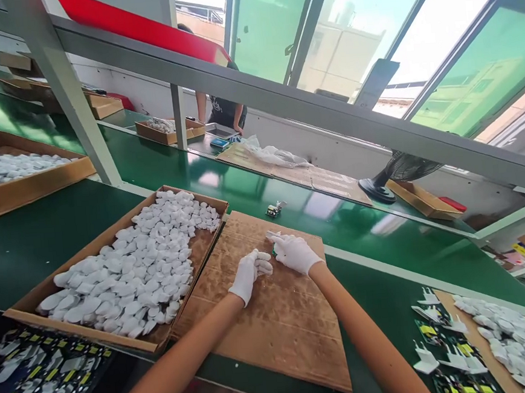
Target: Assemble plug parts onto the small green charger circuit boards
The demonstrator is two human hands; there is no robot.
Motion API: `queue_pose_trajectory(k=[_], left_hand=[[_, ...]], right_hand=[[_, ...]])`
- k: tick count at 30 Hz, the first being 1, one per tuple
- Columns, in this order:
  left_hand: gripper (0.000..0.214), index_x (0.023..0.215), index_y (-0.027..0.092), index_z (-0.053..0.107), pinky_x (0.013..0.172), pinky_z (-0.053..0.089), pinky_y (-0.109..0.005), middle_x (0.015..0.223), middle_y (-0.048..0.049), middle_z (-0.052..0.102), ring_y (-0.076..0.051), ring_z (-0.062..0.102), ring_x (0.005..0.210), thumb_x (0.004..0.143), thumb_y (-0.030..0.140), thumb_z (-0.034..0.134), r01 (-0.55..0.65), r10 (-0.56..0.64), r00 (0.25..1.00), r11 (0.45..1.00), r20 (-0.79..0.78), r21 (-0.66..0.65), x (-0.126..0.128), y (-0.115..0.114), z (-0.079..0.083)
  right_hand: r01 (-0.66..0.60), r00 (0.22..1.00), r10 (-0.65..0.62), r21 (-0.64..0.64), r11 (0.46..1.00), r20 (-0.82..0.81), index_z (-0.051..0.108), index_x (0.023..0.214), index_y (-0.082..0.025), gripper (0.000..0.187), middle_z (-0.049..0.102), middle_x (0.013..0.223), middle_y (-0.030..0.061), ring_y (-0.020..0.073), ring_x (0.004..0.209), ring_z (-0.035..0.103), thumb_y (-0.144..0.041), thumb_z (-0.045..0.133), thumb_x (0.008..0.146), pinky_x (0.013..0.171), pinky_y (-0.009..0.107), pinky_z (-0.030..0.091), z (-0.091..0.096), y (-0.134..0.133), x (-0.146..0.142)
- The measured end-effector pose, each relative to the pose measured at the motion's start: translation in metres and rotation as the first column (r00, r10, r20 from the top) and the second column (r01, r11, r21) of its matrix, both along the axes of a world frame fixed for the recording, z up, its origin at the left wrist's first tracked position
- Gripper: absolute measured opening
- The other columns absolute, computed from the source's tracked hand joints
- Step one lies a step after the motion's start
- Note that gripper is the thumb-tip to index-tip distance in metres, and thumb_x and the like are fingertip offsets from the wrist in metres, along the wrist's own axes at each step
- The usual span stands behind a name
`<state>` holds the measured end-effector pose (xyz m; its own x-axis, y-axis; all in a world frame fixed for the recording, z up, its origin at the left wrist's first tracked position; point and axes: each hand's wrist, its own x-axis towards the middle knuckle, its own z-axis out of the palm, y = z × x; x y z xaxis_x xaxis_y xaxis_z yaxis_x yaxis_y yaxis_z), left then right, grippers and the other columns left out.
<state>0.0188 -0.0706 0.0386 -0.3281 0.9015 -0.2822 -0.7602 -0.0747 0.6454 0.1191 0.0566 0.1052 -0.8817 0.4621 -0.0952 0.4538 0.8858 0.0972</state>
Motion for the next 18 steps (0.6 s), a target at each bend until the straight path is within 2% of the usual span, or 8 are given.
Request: queue_pose_trajectory(k=[7,9,10,12,14,15,16,18], left_hand=[[0.04,0.082,0.01,0.057,0.062,0.047,-0.028,0.054,-0.0047,0.057,-0.014,0.054,0.047,0.092,0.036,0.028,-0.067,0.077,0.991,0.993,0.107,-0.097,-0.018,0.002,0.001],[0.038,0.087,0.011,0.056,0.066,0.048,-0.028,0.058,-0.0042,0.058,-0.013,0.056,0.051,0.093,0.037,0.028,-0.058,0.076,0.985,0.991,0.153,-0.122,-0.021,0.004,0.0],[0.037,0.09,0.011,0.055,0.068,0.048,-0.029,0.063,-0.0048,0.06,-0.014,0.058,0.055,0.093,0.038,0.029,-0.042,0.066,0.982,0.99,0.177,-0.132,-0.022,0.004,0.0],[0.038,0.092,0.011,0.054,0.071,0.049,-0.034,0.073,-0.0081,0.063,-0.018,0.062,0.063,0.092,0.043,0.033,0.034,0.0,0.973,0.989,0.233,-0.145,-0.02,0.004,0.001],[0.043,0.093,0.011,0.055,0.072,0.05,-0.04,0.081,-0.0113,0.065,-0.024,0.064,0.072,0.09,0.048,0.034,0.186,-0.154,0.932,0.98,0.328,-0.068,-0.015,0.002,0.003],[0.044,0.095,0.012,0.056,0.071,0.05,-0.041,0.085,-0.0117,0.065,-0.025,0.064,0.075,0.09,0.049,0.034,0.255,-0.24,0.895,0.967,0.375,0.01,-0.013,0.0,0.005],[0.042,0.096,0.013,0.057,0.07,0.05,-0.039,0.088,-0.0112,0.065,-0.025,0.064,0.077,0.09,0.048,0.035,0.298,-0.311,0.857,0.95,0.411,0.097,-0.01,-0.002,0.006],[0.033,0.098,0.016,0.058,0.067,0.049,-0.033,0.092,-0.0093,0.066,-0.022,0.064,0.079,0.091,0.041,0.038,0.281,-0.352,0.821,0.934,0.45,0.219,-0.007,-0.004,0.008]], right_hand=[[0.118,0.993,-0.118,0.002,0.993,0.02,0.054,0.121,-0.021,0.049,0.061,0.107,0.0118,0.029,0.097,0.058,-0.025,0.058,0.073,0.082,0.038,0.043,-0.012,0.003,-0.017],[0.139,0.979,-0.157,-0.138,0.981,-0.129,0.05,0.121,-0.019,0.048,0.062,0.101,0.0093,0.0245,0.091,0.06,-0.027,0.057,0.074,0.08,0.036,0.046,-0.013,-0.001,-0.013],[0.11,0.95,-0.184,-0.28,0.954,-0.252,0.047,0.122,-0.019,0.048,0.063,0.101,0.0083,0.0222,0.089,0.06,-0.03,0.056,0.076,0.08,0.035,0.047,-0.014,-0.005,-0.01],[-0.073,0.823,-0.278,-0.577,0.814,-0.496,0.042,0.12,-0.02,0.045,0.061,0.111,0.0082,0.0191,0.095,0.06,-0.034,0.055,0.079,0.085,0.034,0.048,-0.018,-0.019,-0.004],[-0.26,0.707,-0.364,-0.701,0.664,-0.607,0.041,0.119,-0.022,0.043,0.054,0.125,0.0093,0.019,0.108,0.057,-0.035,0.055,0.08,0.093,0.036,0.047,-0.022,-0.036,0.002],[-0.297,0.691,-0.378,-0.719,0.629,-0.616,0.041,0.12,-0.022,0.044,0.051,0.129,0.0094,0.0194,0.112,0.054,-0.035,0.057,0.08,0.096,0.036,0.046,-0.024,-0.044,0.005],[-0.301,0.705,-0.367,-0.725,0.62,-0.607,0.041,0.121,-0.022,0.047,0.051,0.13,0.0093,0.0198,0.113,0.054,-0.033,0.059,0.079,0.097,0.037,0.045,-0.025,-0.05,0.008],[-0.249,0.769,-0.3,-0.697,0.672,-0.564,0.043,0.125,-0.021,0.053,0.053,0.127,0.0092,0.0207,0.108,0.057,-0.031,0.061,0.077,0.095,0.038,0.047,-0.024,-0.055,0.016]])
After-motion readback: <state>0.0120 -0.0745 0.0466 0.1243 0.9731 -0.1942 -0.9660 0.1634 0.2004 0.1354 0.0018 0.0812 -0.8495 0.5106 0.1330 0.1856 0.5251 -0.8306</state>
